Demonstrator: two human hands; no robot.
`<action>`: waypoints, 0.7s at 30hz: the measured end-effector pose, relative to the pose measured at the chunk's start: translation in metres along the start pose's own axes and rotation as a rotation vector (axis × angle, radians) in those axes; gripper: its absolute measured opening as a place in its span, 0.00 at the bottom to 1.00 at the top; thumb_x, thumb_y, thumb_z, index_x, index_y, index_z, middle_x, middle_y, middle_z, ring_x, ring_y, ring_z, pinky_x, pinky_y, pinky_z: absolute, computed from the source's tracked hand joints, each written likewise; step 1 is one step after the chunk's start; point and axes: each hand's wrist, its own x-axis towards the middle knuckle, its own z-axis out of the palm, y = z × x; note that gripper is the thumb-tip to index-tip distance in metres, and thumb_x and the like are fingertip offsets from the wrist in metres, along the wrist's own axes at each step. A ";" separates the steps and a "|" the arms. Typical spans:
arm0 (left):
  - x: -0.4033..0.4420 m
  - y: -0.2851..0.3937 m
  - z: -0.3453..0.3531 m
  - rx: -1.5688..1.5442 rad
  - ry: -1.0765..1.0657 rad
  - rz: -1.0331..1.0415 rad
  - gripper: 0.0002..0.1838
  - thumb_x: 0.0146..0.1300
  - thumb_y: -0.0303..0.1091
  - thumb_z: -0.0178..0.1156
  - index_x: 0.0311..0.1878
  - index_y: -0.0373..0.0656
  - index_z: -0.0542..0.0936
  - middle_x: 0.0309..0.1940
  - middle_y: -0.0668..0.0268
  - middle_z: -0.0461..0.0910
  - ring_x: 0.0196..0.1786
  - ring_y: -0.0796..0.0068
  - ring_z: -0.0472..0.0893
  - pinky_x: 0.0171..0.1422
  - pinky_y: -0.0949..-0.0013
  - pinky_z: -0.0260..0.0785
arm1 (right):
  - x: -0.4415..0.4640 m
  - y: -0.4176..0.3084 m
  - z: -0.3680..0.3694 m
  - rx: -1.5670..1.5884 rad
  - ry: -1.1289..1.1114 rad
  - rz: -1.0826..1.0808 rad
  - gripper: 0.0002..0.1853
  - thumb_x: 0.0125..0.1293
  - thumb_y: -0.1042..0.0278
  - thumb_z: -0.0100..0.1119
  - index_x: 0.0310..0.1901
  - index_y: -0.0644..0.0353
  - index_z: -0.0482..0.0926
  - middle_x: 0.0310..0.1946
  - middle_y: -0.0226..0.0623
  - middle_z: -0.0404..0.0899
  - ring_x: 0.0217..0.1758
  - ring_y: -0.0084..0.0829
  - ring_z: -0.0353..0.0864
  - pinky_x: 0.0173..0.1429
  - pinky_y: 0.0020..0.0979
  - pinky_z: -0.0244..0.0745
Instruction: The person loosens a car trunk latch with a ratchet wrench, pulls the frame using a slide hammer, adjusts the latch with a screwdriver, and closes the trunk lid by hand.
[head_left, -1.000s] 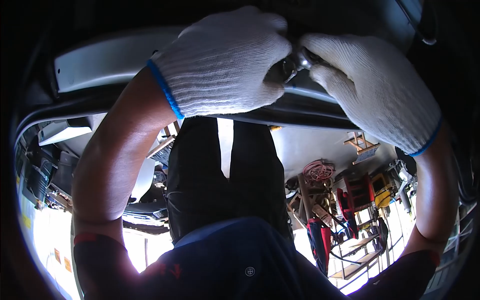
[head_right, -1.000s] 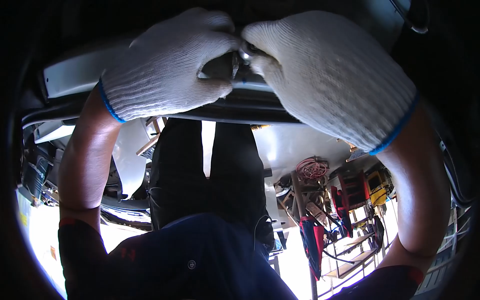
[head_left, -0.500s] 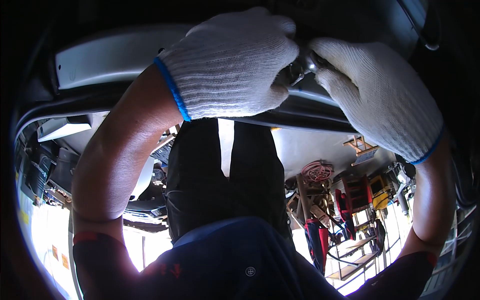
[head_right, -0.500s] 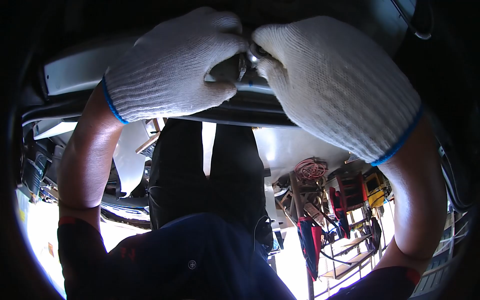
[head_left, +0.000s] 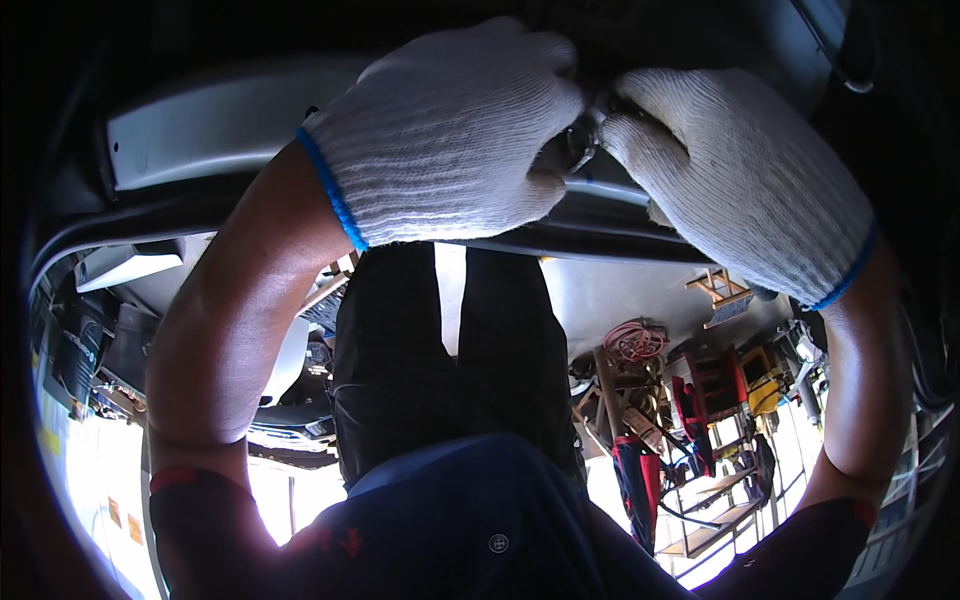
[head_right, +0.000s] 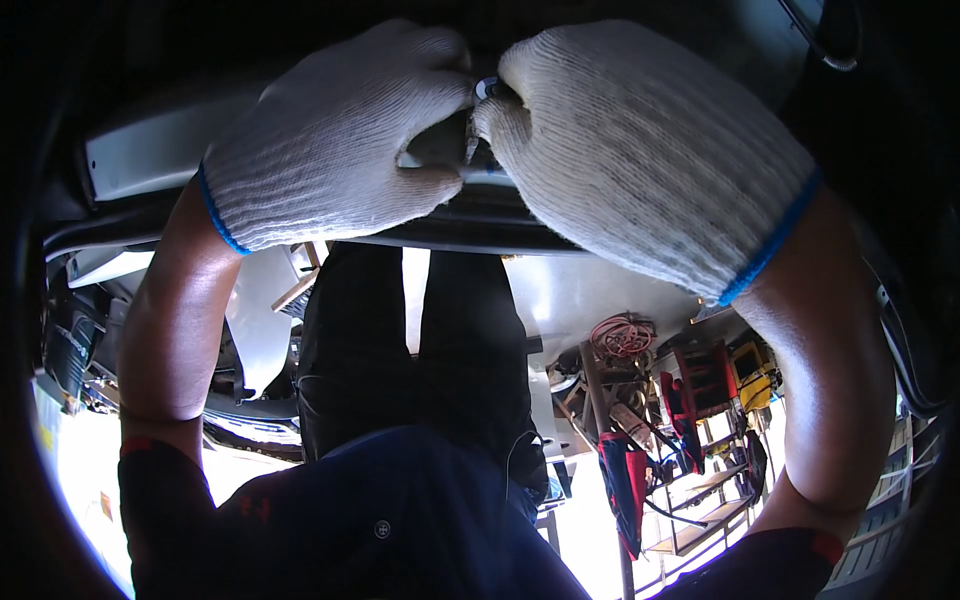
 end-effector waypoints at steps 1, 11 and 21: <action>0.001 0.000 0.000 -0.006 -0.015 -0.012 0.24 0.61 0.44 0.79 0.55 0.39 0.86 0.54 0.60 0.84 0.58 0.62 0.85 0.63 0.59 0.83 | 0.000 -0.001 0.000 0.038 -0.028 0.036 0.18 0.87 0.57 0.51 0.49 0.64 0.85 0.20 0.36 0.82 0.20 0.25 0.84 0.25 0.26 0.79; 0.004 0.003 -0.005 -0.025 -0.046 -0.022 0.24 0.60 0.42 0.79 0.55 0.39 0.86 0.52 0.61 0.83 0.57 0.62 0.85 0.62 0.59 0.83 | -0.001 -0.007 -0.005 0.446 -0.156 0.267 0.17 0.86 0.58 0.52 0.59 0.64 0.82 0.24 0.37 0.84 0.20 0.24 0.84 0.23 0.25 0.82; 0.004 0.003 -0.008 -0.037 -0.220 -0.140 0.29 0.60 0.41 0.79 0.63 0.43 0.85 0.60 0.60 0.81 0.62 0.61 0.83 0.67 0.57 0.82 | 0.003 0.027 0.012 0.076 0.109 -0.252 0.15 0.82 0.69 0.57 0.63 0.65 0.84 0.43 0.47 0.91 0.40 0.34 0.92 0.48 0.33 0.89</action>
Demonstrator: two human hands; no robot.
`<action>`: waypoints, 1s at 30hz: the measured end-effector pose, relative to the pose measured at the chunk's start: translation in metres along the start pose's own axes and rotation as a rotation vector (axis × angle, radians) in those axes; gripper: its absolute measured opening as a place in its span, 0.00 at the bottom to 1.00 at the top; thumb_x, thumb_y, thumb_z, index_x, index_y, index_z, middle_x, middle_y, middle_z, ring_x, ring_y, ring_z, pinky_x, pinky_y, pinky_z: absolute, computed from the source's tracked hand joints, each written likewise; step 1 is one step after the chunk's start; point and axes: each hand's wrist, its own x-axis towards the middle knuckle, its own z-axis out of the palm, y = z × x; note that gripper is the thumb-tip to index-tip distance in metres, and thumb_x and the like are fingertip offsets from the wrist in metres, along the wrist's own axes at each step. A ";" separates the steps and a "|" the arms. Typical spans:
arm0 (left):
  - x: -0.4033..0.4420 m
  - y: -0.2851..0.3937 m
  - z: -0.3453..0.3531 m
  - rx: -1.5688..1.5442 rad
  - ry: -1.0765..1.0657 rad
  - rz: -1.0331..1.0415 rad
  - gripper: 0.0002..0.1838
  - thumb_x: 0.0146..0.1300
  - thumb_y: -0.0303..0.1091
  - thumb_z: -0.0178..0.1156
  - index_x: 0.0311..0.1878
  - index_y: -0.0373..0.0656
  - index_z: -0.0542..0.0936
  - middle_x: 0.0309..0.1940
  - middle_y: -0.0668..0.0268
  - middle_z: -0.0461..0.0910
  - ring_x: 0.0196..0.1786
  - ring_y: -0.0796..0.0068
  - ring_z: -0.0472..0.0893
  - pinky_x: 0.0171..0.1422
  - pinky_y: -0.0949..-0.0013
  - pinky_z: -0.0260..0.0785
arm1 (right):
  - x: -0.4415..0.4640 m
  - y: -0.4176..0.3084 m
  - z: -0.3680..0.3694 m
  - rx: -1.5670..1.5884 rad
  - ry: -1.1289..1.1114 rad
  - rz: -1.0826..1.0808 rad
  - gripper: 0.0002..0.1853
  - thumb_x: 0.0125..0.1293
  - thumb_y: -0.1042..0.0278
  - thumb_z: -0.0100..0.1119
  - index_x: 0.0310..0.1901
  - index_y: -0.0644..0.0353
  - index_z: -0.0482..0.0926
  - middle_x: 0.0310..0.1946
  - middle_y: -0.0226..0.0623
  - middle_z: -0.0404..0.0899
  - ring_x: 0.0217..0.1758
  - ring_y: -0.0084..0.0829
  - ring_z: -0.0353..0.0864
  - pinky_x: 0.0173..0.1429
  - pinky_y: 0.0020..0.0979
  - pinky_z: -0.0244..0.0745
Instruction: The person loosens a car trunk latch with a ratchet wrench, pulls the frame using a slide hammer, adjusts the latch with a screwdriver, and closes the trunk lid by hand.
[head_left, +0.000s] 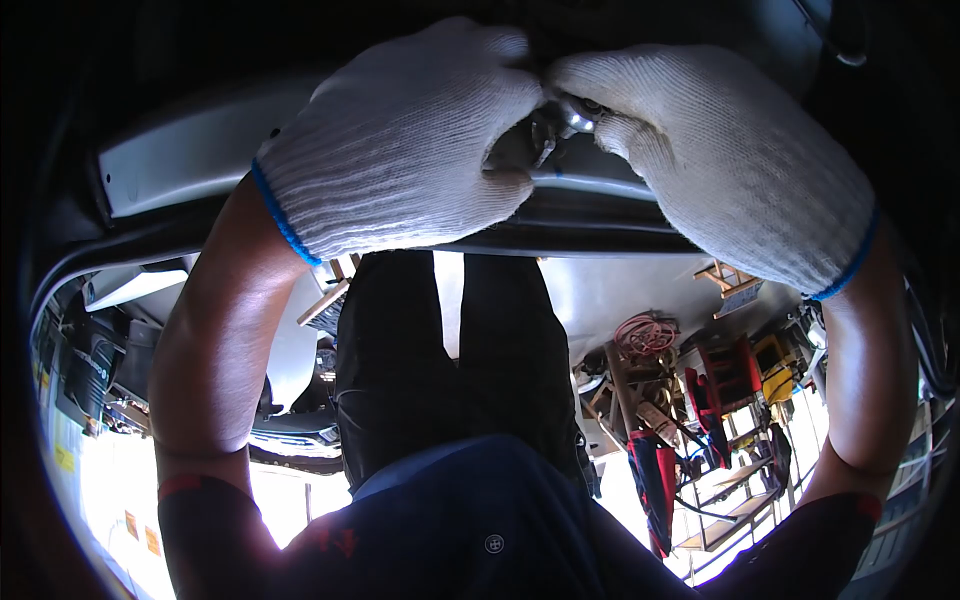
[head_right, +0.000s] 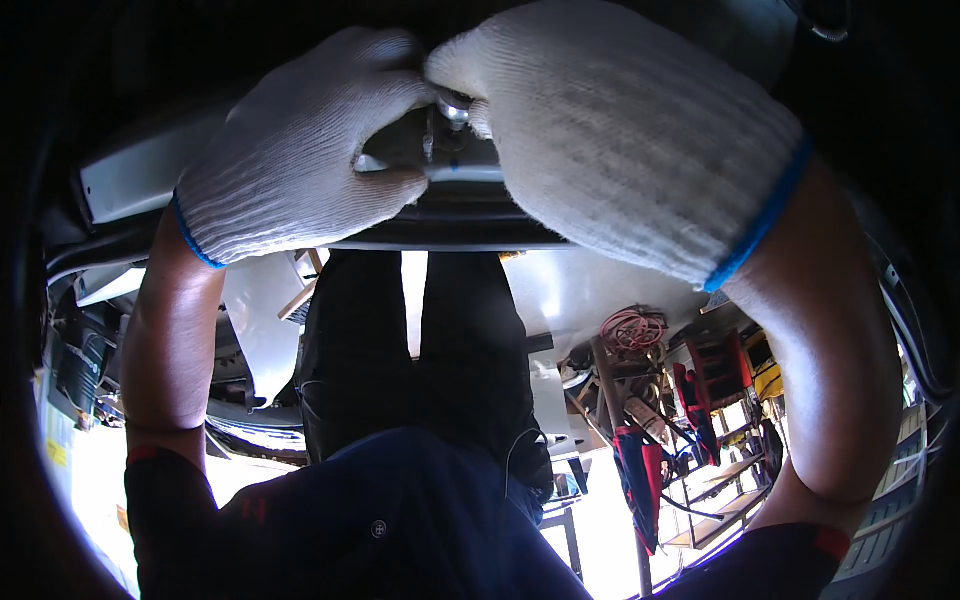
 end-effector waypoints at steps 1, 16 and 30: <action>-0.001 0.001 0.000 0.014 0.038 0.013 0.29 0.60 0.41 0.79 0.63 0.43 0.85 0.61 0.60 0.81 0.63 0.60 0.83 0.68 0.57 0.81 | 0.000 0.003 0.002 -0.067 0.047 -0.043 0.15 0.82 0.69 0.57 0.62 0.65 0.84 0.43 0.47 0.90 0.40 0.34 0.92 0.49 0.33 0.89; -0.002 -0.002 0.006 0.034 0.093 0.066 0.27 0.61 0.43 0.78 0.60 0.41 0.85 0.59 0.58 0.82 0.63 0.60 0.83 0.68 0.55 0.82 | -0.009 -0.013 -0.023 0.273 -0.201 0.267 0.16 0.83 0.63 0.54 0.60 0.66 0.82 0.46 0.40 0.86 0.39 0.32 0.87 0.48 0.33 0.85; 0.002 0.007 0.010 -0.006 0.253 0.073 0.29 0.54 0.44 0.83 0.57 0.42 0.86 0.52 0.62 0.84 0.50 0.63 0.88 0.55 0.62 0.85 | 0.008 0.019 -0.043 -0.240 -0.235 -0.220 0.17 0.81 0.64 0.53 0.55 0.73 0.83 0.46 0.46 0.82 0.42 0.38 0.87 0.45 0.39 0.84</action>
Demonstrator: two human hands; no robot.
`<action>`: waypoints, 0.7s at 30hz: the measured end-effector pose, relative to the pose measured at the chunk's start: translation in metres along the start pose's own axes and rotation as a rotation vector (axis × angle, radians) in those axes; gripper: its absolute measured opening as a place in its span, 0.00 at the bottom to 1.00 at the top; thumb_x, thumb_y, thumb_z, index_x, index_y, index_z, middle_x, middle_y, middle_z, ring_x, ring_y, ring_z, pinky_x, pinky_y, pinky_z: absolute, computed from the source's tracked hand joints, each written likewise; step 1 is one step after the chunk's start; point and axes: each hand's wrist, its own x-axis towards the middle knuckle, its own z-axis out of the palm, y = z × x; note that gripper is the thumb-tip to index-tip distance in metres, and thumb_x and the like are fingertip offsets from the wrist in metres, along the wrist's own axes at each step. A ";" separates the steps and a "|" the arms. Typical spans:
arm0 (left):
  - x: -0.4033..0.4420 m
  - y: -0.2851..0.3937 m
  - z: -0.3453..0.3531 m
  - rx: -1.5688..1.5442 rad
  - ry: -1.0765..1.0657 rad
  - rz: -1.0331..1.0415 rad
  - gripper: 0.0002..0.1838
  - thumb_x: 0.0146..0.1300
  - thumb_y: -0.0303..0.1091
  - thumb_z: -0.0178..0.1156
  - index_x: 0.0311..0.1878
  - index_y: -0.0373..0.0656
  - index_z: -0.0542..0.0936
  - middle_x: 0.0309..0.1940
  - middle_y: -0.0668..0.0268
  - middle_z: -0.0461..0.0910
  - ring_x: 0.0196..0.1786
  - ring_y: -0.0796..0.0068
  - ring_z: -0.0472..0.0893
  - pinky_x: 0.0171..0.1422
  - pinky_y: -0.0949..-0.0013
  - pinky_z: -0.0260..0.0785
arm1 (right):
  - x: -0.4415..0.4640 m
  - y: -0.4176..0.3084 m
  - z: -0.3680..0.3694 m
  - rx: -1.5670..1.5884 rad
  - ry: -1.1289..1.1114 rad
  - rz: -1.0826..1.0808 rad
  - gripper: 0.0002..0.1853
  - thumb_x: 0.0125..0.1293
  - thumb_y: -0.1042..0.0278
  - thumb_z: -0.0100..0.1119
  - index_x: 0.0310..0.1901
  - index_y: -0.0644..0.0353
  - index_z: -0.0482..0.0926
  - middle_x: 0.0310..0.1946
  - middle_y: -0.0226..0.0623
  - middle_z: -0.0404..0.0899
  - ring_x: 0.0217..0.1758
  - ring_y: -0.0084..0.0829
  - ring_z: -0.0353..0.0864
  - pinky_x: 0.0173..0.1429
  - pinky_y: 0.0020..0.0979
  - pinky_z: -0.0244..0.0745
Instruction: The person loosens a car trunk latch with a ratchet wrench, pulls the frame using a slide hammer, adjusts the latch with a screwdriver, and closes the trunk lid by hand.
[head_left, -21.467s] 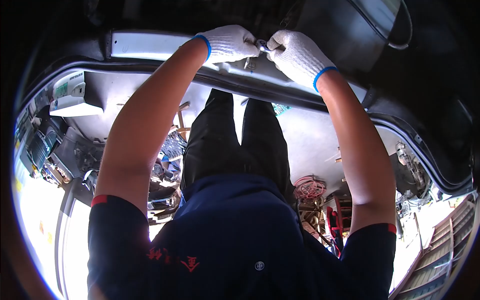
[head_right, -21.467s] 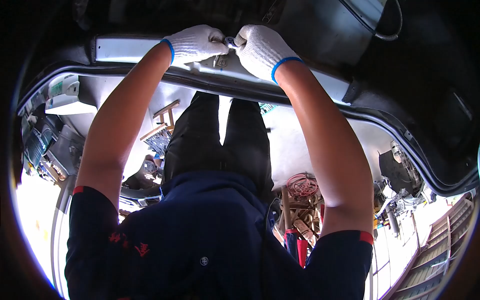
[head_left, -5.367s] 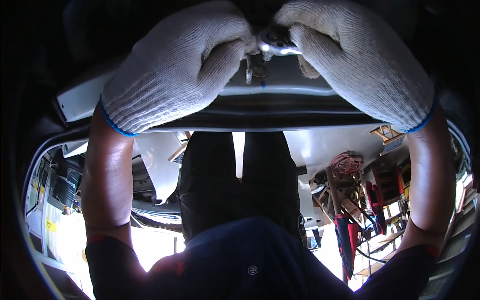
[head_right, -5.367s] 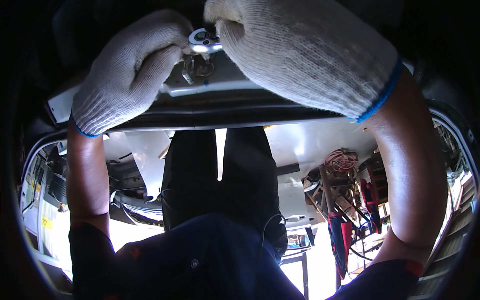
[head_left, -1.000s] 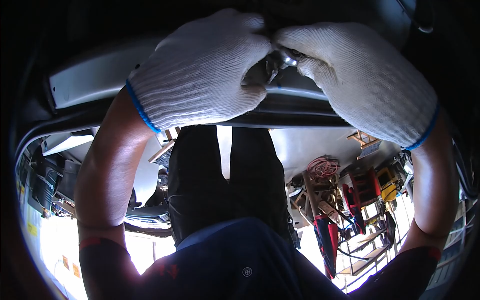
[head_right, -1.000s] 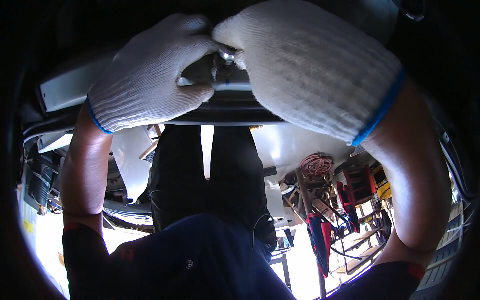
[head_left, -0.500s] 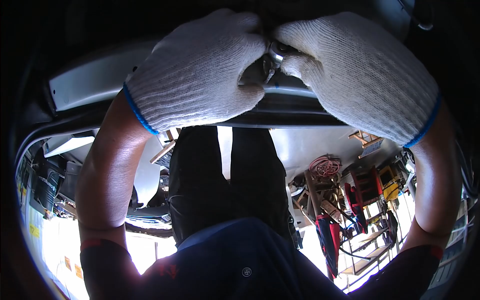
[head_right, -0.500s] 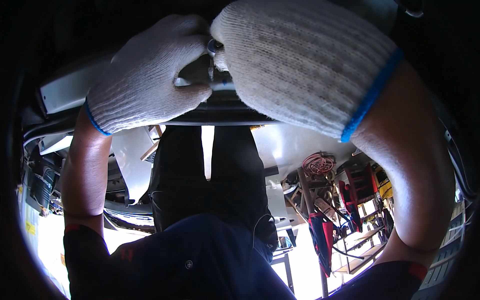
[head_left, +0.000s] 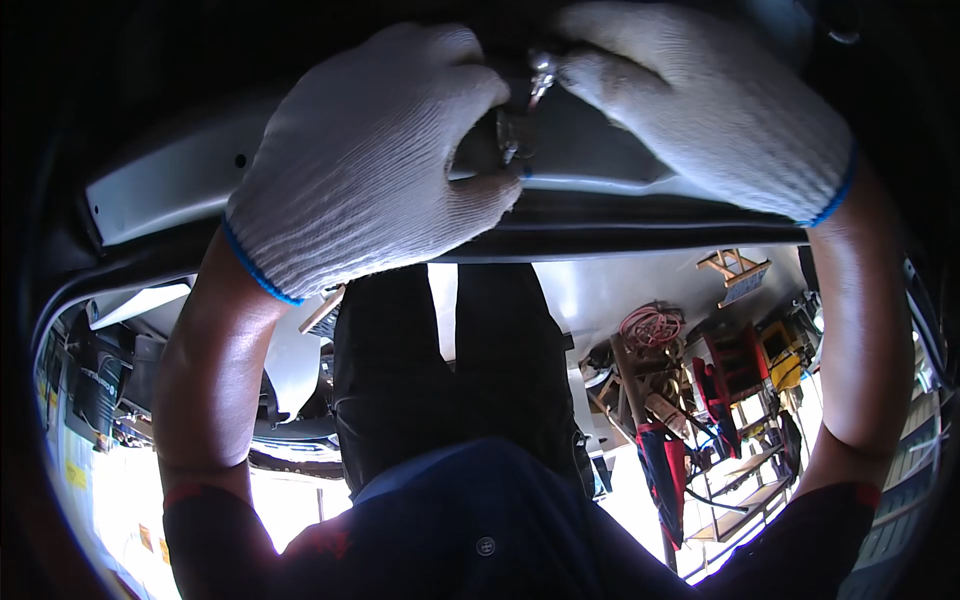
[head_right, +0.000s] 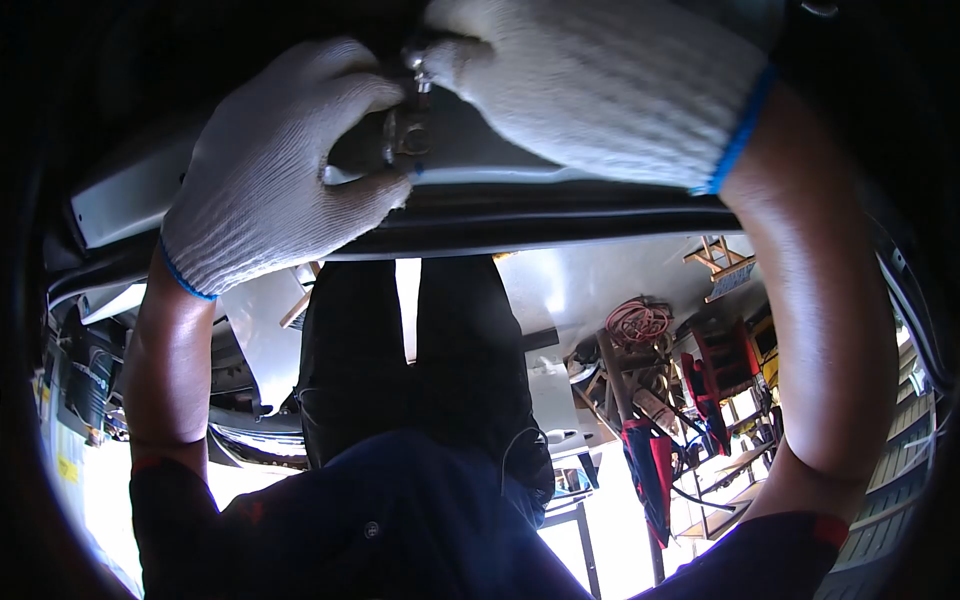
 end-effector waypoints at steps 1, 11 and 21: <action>0.000 -0.001 0.001 0.020 -0.016 -0.001 0.29 0.54 0.44 0.83 0.56 0.42 0.86 0.51 0.62 0.84 0.49 0.63 0.89 0.54 0.61 0.85 | 0.000 0.010 0.017 -0.183 0.111 -0.141 0.18 0.81 0.65 0.53 0.53 0.74 0.83 0.45 0.48 0.82 0.42 0.40 0.87 0.44 0.40 0.84; 0.003 0.001 0.002 0.046 -0.057 -0.013 0.29 0.52 0.44 0.83 0.55 0.43 0.86 0.51 0.62 0.84 0.53 0.64 0.88 0.56 0.60 0.85 | -0.002 -0.002 -0.009 0.157 0.016 0.044 0.14 0.80 0.66 0.56 0.52 0.70 0.83 0.36 0.48 0.84 0.41 0.43 0.88 0.44 0.42 0.82; 0.001 0.004 -0.002 0.074 -0.085 -0.063 0.29 0.53 0.45 0.83 0.55 0.41 0.87 0.54 0.60 0.84 0.54 0.63 0.87 0.58 0.61 0.85 | 0.009 0.035 -0.021 -0.034 0.173 -0.472 0.10 0.74 0.66 0.65 0.48 0.65 0.84 0.34 0.45 0.87 0.33 0.41 0.88 0.39 0.40 0.81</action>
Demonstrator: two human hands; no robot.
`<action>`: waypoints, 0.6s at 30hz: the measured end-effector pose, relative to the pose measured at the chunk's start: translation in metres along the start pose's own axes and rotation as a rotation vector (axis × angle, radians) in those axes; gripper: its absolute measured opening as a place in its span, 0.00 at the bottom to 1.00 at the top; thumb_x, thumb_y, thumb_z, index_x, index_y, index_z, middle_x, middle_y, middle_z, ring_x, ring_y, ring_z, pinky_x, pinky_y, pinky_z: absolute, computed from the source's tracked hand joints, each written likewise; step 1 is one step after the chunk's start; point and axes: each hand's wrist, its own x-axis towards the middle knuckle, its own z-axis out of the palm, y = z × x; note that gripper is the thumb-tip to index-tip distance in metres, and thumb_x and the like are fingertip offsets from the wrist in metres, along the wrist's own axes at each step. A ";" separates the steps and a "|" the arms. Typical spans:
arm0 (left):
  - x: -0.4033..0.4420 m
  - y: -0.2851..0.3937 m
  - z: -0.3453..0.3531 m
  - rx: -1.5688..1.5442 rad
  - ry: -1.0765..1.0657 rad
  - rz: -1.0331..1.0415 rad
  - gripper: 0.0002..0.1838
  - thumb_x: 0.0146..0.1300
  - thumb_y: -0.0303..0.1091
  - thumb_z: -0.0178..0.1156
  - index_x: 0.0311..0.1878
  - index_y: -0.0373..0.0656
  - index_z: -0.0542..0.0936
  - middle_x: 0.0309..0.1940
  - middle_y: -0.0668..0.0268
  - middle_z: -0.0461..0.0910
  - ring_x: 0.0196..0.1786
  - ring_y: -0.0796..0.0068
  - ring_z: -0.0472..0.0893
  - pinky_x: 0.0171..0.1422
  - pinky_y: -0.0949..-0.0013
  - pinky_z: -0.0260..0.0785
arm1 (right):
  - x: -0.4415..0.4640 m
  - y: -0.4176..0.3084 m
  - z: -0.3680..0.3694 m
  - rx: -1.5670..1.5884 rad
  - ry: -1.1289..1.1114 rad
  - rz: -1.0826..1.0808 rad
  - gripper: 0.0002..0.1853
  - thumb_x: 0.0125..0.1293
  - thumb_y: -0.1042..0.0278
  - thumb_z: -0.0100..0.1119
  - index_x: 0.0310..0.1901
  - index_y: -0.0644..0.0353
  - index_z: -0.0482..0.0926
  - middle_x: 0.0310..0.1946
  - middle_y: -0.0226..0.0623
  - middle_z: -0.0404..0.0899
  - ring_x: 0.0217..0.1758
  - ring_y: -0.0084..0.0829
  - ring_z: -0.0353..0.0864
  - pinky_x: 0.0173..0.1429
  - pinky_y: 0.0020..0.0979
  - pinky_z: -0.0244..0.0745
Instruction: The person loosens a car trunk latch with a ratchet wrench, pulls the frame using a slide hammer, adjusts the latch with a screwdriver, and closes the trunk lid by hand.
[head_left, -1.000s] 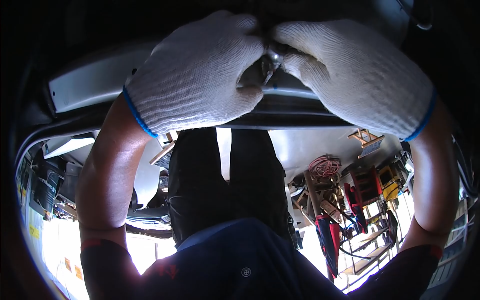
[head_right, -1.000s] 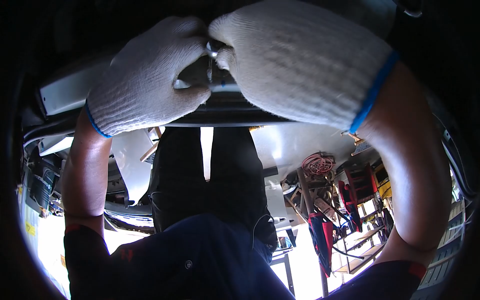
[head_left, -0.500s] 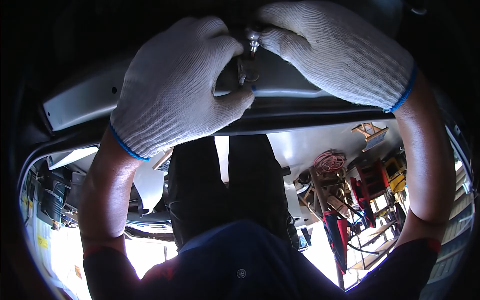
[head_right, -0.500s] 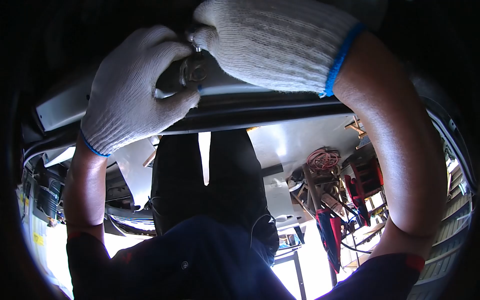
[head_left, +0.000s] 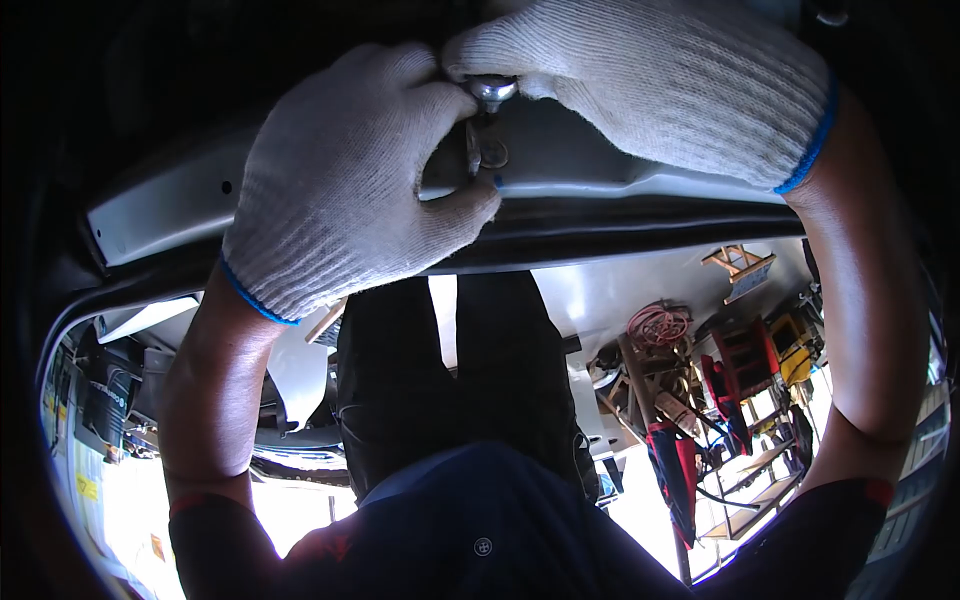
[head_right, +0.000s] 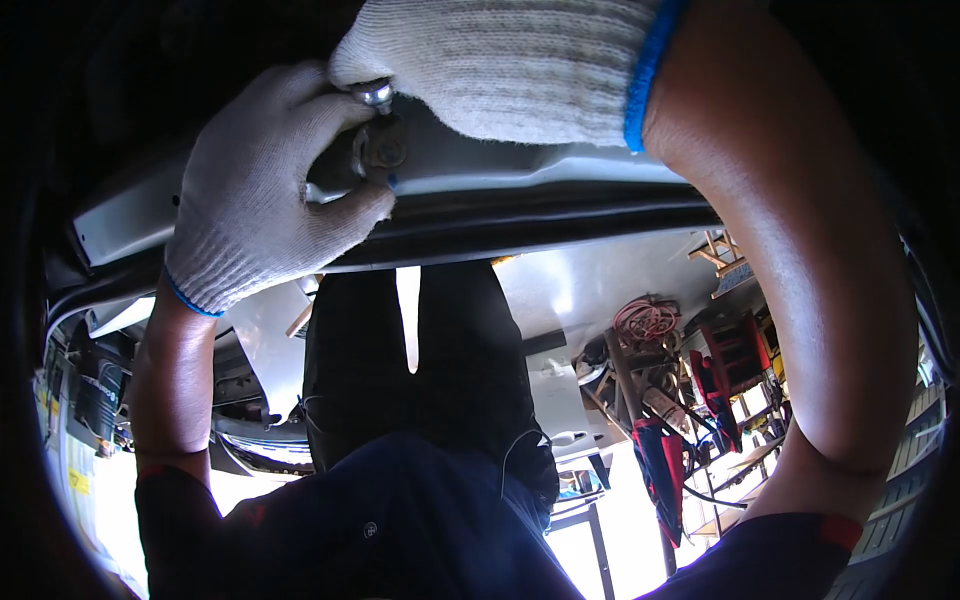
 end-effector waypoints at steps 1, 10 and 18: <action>0.001 -0.001 0.000 -0.004 -0.001 0.010 0.29 0.53 0.45 0.83 0.55 0.41 0.87 0.54 0.60 0.84 0.54 0.63 0.87 0.58 0.61 0.85 | 0.009 -0.030 -0.004 0.054 -0.091 0.258 0.10 0.74 0.65 0.65 0.47 0.65 0.84 0.32 0.45 0.87 0.32 0.41 0.88 0.38 0.40 0.81; 0.000 -0.003 0.001 -0.077 0.060 0.043 0.28 0.53 0.44 0.83 0.56 0.41 0.87 0.52 0.62 0.85 0.54 0.63 0.87 0.57 0.61 0.85 | 0.019 -0.046 -0.005 0.094 -0.305 0.499 0.14 0.78 0.60 0.62 0.45 0.65 0.84 0.28 0.43 0.84 0.32 0.41 0.88 0.38 0.42 0.81; 0.001 -0.003 0.000 -0.089 0.049 0.067 0.29 0.53 0.43 0.83 0.58 0.43 0.87 0.54 0.62 0.85 0.55 0.63 0.88 0.59 0.60 0.85 | -0.033 -0.031 0.054 0.197 0.154 0.282 0.20 0.80 0.57 0.59 0.65 0.60 0.82 0.56 0.43 0.85 0.55 0.35 0.88 0.62 0.35 0.84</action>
